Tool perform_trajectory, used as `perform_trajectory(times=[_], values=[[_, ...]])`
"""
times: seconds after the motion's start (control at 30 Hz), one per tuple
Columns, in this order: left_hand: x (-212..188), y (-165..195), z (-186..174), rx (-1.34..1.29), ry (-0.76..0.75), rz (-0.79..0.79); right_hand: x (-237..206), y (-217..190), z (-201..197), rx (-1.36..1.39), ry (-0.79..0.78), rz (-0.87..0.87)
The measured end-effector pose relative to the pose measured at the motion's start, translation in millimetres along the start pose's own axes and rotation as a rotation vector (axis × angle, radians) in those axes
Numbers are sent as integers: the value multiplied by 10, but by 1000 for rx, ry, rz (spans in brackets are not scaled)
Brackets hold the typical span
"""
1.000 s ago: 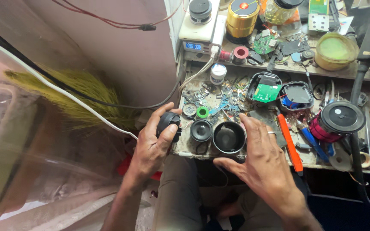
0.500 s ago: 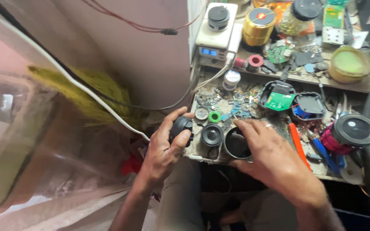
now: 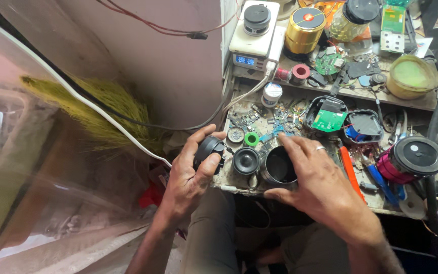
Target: The person sits at a cluttered repair bench holding a small cylindrical speaker. They pry open its housing with a flat blade tool, separate the driver and internal parts, work on the components, then reassemble the housing by pressing and twisting the sections back together by hand.
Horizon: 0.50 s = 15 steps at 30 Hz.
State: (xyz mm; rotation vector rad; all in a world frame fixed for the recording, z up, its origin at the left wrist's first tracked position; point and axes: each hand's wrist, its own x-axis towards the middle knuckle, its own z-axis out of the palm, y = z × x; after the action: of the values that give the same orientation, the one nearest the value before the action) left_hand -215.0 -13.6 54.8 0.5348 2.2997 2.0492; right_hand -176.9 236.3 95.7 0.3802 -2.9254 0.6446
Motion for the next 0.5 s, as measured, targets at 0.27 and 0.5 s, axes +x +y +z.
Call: perform_trajectory(times=[0.27, 0.5], values=[[0, 11, 2, 35, -3, -20, 343, -209, 139, -186, -70, -194], [-50, 35, -60, 8, -2, -30, 292, -345, 263, -244, -9, -142]])
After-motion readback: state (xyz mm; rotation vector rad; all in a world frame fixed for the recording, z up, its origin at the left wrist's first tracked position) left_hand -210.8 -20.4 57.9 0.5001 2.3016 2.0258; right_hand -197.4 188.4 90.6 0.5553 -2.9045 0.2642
